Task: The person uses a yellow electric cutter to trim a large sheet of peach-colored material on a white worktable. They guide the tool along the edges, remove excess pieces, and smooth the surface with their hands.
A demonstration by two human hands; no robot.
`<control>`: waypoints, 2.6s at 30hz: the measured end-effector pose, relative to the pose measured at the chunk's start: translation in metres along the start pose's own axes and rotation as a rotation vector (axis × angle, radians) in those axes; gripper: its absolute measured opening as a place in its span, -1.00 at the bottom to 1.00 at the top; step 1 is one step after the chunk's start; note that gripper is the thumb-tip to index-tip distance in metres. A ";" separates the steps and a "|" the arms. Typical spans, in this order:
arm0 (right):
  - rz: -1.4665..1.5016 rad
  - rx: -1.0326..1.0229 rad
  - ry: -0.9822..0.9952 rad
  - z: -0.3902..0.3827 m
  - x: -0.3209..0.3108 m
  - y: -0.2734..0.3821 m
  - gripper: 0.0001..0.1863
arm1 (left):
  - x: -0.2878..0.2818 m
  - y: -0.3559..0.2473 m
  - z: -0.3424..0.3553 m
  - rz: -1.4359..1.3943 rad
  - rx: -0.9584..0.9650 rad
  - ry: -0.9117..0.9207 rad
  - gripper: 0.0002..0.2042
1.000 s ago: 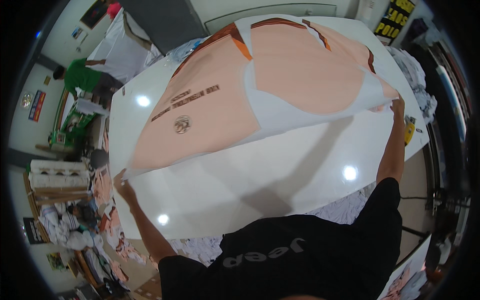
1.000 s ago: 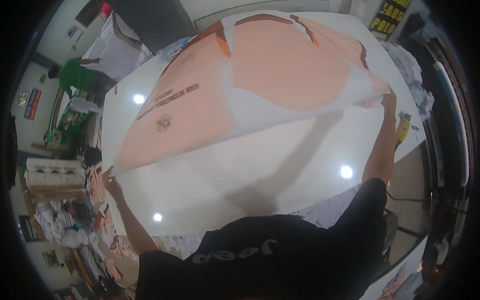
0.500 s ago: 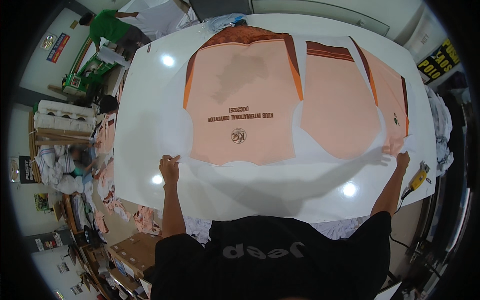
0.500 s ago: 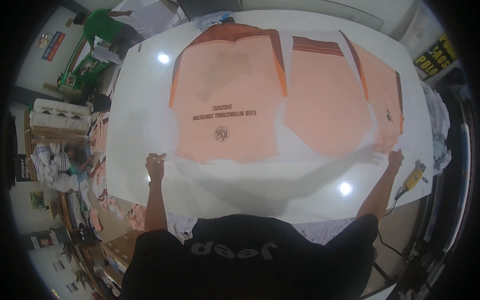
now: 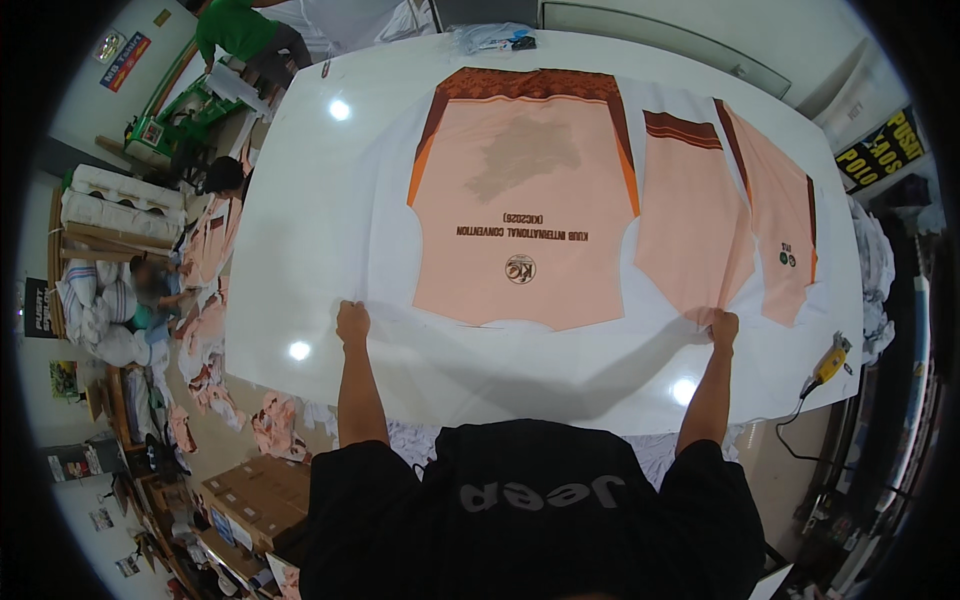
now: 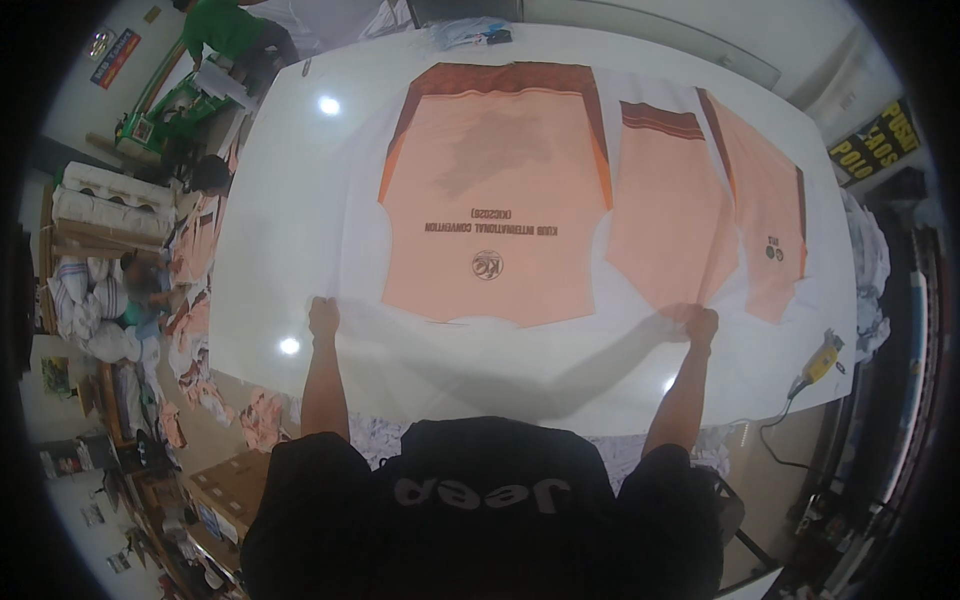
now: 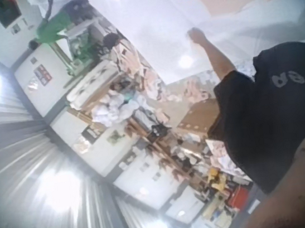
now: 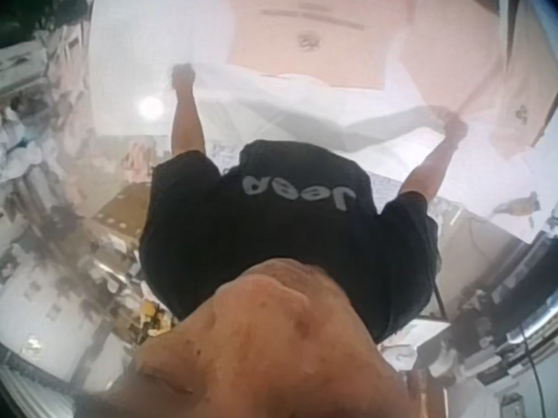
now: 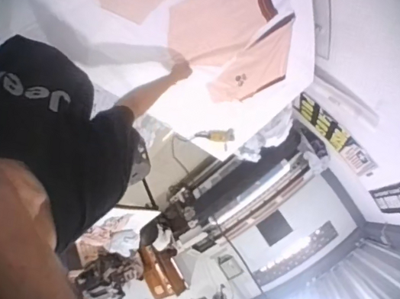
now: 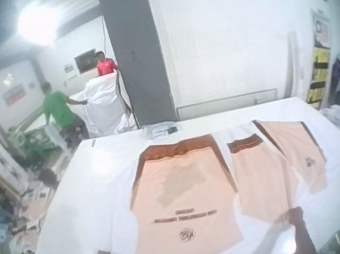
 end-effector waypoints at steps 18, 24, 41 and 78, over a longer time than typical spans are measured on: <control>-0.221 -0.312 -0.416 -0.216 0.058 0.233 -0.37 | 0.015 -0.196 0.147 -0.124 0.528 -0.212 -0.37; -0.205 -0.263 -0.312 -0.267 0.107 0.299 -0.41 | 0.028 -0.382 0.231 -0.029 0.467 0.228 -0.42; -0.193 -0.171 -0.291 -0.282 0.092 0.330 -0.41 | 0.041 -0.513 0.310 -0.435 0.719 0.674 -0.64; -0.073 -0.965 0.339 -0.465 0.297 0.687 -0.36 | 0.012 -0.346 0.463 0.690 0.718 -0.166 -0.18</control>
Point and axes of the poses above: each hand's wrist, its own z-axis towards the middle knuckle, its own x-axis out of the palm, y = z × x, the point moved 7 cm from there along z, towards the middle knuckle, and after that the axes turned 3 degrees about y, right-handed, at the moved point
